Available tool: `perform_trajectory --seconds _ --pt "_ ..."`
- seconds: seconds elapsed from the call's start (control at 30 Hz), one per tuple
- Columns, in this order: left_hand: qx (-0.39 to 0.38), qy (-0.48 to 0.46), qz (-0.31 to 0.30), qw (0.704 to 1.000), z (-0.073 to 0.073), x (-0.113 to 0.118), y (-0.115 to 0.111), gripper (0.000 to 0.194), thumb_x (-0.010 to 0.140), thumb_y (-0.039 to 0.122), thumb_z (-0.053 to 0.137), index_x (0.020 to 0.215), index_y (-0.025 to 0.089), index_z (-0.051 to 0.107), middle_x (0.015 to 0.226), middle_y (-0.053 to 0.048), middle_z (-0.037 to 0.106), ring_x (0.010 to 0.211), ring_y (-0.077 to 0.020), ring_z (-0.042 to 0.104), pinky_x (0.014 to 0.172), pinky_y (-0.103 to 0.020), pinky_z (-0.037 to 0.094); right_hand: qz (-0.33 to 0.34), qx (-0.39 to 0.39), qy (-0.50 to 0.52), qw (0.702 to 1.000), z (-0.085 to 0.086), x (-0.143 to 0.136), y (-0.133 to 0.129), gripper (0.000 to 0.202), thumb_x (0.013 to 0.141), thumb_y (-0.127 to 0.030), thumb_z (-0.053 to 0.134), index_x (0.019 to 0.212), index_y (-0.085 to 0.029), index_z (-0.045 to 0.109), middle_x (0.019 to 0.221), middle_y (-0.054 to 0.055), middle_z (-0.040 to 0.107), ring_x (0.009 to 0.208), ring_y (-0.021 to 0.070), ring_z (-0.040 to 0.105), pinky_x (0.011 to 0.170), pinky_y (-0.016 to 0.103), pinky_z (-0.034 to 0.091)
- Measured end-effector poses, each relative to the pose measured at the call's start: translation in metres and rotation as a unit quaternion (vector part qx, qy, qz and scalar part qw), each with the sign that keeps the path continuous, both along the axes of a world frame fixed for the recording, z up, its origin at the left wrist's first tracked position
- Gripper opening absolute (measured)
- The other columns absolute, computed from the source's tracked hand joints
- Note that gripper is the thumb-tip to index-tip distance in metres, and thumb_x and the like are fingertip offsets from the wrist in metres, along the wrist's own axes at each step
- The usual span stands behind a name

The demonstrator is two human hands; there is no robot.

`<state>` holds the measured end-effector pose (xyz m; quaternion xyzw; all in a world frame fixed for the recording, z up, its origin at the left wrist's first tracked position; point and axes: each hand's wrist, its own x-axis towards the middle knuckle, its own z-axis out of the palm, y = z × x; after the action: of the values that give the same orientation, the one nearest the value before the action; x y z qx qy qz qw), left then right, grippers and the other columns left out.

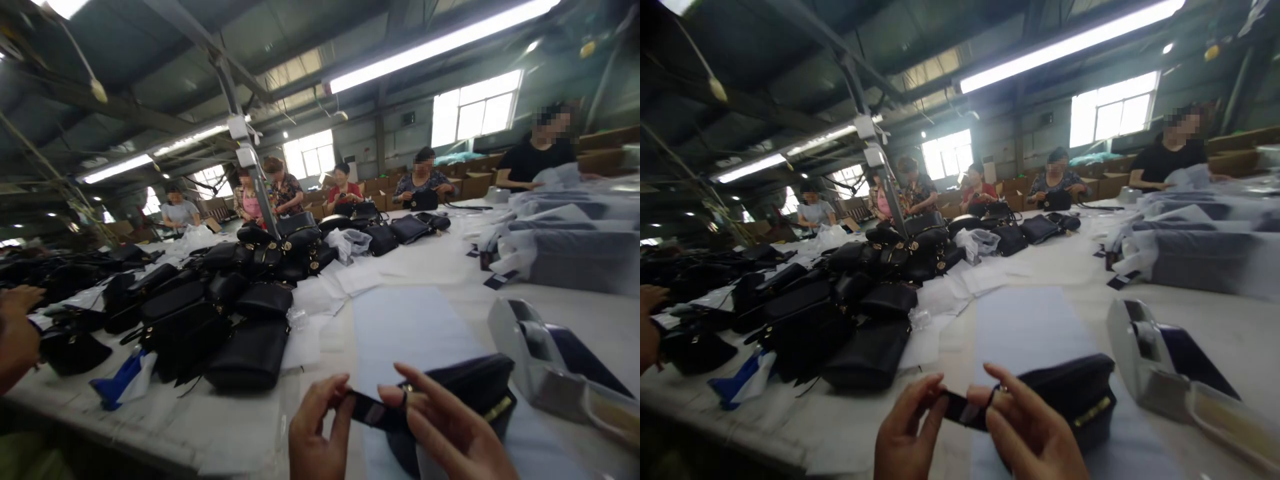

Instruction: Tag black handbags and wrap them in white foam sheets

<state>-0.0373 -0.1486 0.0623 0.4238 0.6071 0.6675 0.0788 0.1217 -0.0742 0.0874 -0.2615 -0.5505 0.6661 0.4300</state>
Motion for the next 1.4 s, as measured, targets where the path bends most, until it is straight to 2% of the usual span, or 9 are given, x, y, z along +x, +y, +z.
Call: perform_trajectory --seconds 0.07,0.17,0.3,0.5,0.7,0.83,1.0,1.17,1.4 --pt "-0.047 -0.006 -0.007 0.999 0.004 -0.002 -0.003 0.022 0.079 0.033 0.073 0.098 0.022 0.074 0.088 -0.004 0.072 0.079 -0.0143 0.068 0.073 -0.019 0.057 -0.020 0.009 -0.010 1.000 0.002 0.006 0.002 0.049 0.084 -0.046 0.067 0.127 -0.023 0.062 0.100 0.011 0.076 0.103 0.0270 0.069 0.088 0.037 0.056" --pt "-0.083 -0.069 0.007 0.994 0.003 -0.007 -0.012 0.028 0.079 0.033 0.074 0.105 0.023 0.072 0.090 -0.002 0.072 0.080 -0.0122 0.067 0.074 -0.017 0.056 -0.063 0.187 -0.119 0.973 0.007 0.018 0.013 0.035 0.089 -0.037 0.064 0.121 -0.024 0.066 0.085 0.005 0.077 0.079 0.0204 0.073 0.077 0.031 0.058" --pt "-0.069 -0.132 0.079 0.986 -0.007 -0.012 -0.041 0.036 0.074 0.031 0.079 0.108 0.024 0.071 0.100 -0.002 0.073 0.089 -0.0149 0.069 0.083 -0.022 0.057 -0.183 0.465 -0.254 0.828 0.005 0.038 0.045 0.029 0.091 -0.031 0.061 0.119 -0.025 0.066 0.092 0.004 0.076 0.086 0.0206 0.070 0.088 0.036 0.054" --pt "-0.058 -0.221 0.179 0.957 -0.018 -0.027 -0.082 0.041 0.067 0.030 0.084 0.106 0.024 0.071 0.101 0.001 0.074 0.093 -0.0138 0.068 0.087 -0.020 0.054 -0.064 0.589 -0.395 0.702 -0.014 0.070 0.094 0.048 0.089 -0.042 0.061 0.133 -0.025 0.054 0.136 0.007 0.058 0.126 0.0277 0.052 0.114 0.051 0.030" --pt "-0.024 -0.363 0.205 0.909 -0.051 -0.060 -0.102 0.045 0.063 0.025 0.085 0.106 0.023 0.070 0.098 0.003 0.069 0.088 -0.0081 0.065 0.077 -0.013 0.052 -0.020 0.581 -0.431 0.691 -0.013 0.080 0.107 0.049 0.086 -0.045 0.065 0.130 -0.026 0.056 0.123 0.005 0.066 0.110 0.0254 0.059 0.102 0.042 0.039" --pt "-0.141 -0.303 0.214 0.918 -0.076 -0.061 -0.100 0.043 0.071 0.031 0.077 0.112 0.022 0.067 0.106 -0.003 0.068 0.097 -0.0167 0.065 0.087 -0.026 0.054 0.014 0.575 -0.457 0.679 0.001 0.075 0.115 0.049 0.083 -0.044 0.069 0.128 -0.027 0.058 0.112 0.004 0.071 0.100 0.0245 0.062 0.090 0.039 0.042" --pt "-0.271 0.071 0.186 0.942 -0.057 0.001 -0.054 0.048 0.084 0.041 0.062 0.129 0.024 0.057 0.139 -0.010 0.053 0.134 -0.0296 0.043 0.116 -0.047 0.029 0.100 0.547 -0.496 0.667 0.016 0.062 0.127 0.055 0.075 -0.051 0.074 0.124 -0.028 0.062 0.100 0.003 0.074 0.094 0.0259 0.064 0.079 0.037 0.044" --pt "-0.257 0.064 -0.045 0.963 -0.034 0.086 -0.002 0.114 0.072 0.039 0.079 0.153 0.028 0.000 0.161 -0.011 0.019 0.146 -0.0288 0.021 0.118 -0.047 0.026 0.138 0.536 -0.486 0.676 0.024 0.059 0.130 0.050 0.072 -0.052 0.075 0.115 -0.028 0.068 0.107 0.004 0.073 0.098 0.0274 0.065 0.088 0.040 0.044" --pt "-0.236 0.170 -0.032 0.956 -0.078 0.093 -0.009 0.111 0.074 0.017 0.066 0.152 0.029 -0.012 0.161 -0.014 0.016 0.140 -0.0316 0.036 0.101 -0.046 0.049 0.143 0.510 -0.528 0.664 0.033 0.077 0.123 0.050 0.064 -0.030 0.078 0.113 -0.032 0.069 0.098 0.002 0.075 0.088 0.0255 0.070 0.075 0.032 0.050"
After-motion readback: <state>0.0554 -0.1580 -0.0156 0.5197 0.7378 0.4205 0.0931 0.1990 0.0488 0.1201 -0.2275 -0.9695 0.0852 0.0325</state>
